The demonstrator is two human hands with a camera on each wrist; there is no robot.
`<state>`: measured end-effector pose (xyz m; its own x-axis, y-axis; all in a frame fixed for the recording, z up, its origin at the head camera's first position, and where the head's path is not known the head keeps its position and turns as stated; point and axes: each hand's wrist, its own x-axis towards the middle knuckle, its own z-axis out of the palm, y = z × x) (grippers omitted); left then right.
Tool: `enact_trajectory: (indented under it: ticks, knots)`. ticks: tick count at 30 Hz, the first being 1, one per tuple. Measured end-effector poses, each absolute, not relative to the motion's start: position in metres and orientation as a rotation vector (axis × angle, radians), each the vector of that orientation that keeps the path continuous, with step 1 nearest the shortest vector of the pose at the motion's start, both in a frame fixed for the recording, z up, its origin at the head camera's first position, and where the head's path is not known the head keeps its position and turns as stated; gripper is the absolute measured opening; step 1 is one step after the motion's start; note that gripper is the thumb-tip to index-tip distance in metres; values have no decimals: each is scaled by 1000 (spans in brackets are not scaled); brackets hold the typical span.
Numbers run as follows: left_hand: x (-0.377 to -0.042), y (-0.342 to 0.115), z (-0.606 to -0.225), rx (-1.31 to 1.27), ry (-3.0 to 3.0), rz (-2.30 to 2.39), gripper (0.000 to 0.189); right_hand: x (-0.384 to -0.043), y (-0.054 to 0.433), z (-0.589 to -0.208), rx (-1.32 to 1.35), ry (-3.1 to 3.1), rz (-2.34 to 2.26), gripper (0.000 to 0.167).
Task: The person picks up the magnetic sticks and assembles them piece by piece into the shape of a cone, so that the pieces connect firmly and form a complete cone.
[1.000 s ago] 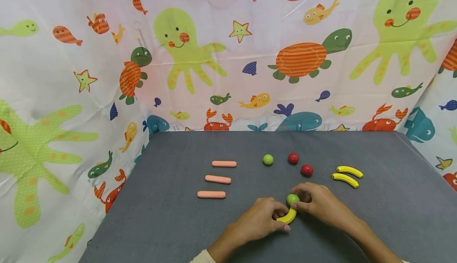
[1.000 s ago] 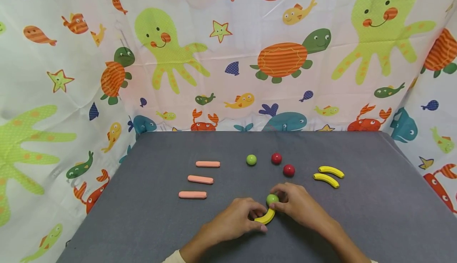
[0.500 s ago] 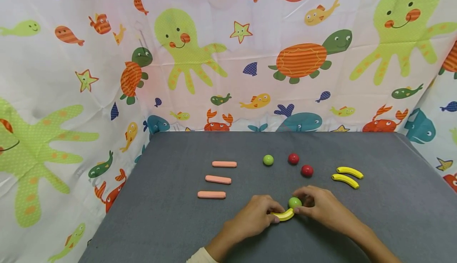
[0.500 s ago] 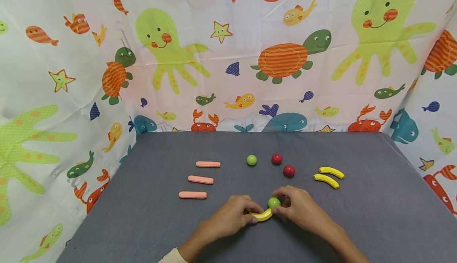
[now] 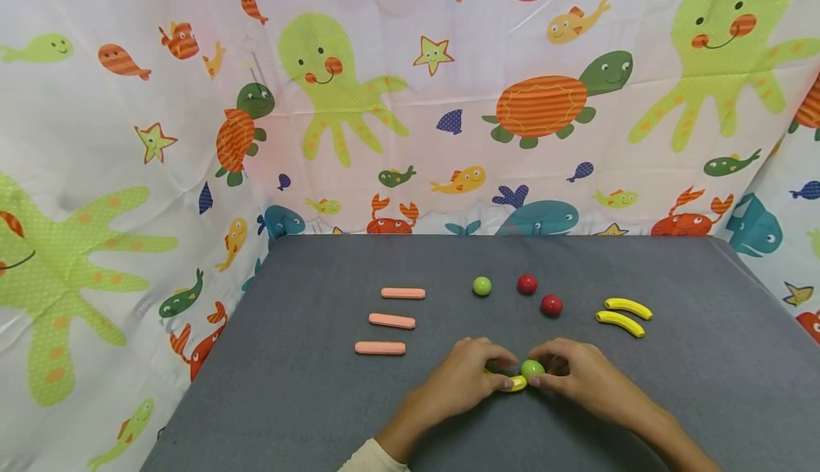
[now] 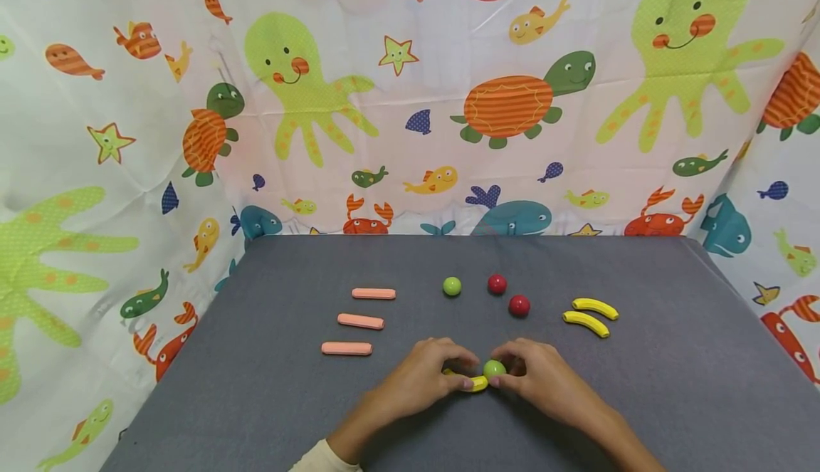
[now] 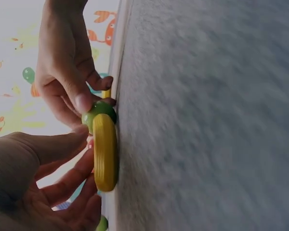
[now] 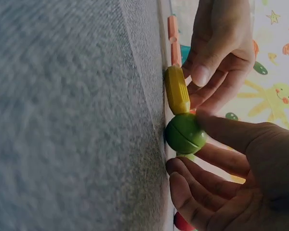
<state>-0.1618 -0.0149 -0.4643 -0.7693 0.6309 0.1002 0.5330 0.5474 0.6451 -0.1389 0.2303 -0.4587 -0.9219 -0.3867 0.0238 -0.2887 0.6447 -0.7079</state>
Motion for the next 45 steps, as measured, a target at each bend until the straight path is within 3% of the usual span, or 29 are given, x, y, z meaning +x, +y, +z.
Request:
enact_trajectory:
  ticks: [6, 28, 37, 45]
  knots:
    - [-162, -6, -463, 956, 2587, 1057, 30, -141, 237, -454, -480, 2801, -1140, 38]
    - [-161, 0, -466, 848, 2449, 1243, 30, -176, 312, -456, -160, 3197, -811, 40]
    - [-160, -2, -465, 843, 2429, 1240, 31, -179, 326, -458, -184, 3165, -735, 37]
    - [-159, -2, -465, 823, 2418, 1239, 32, -178, 328, -456, -153, 3110, -724, 25]
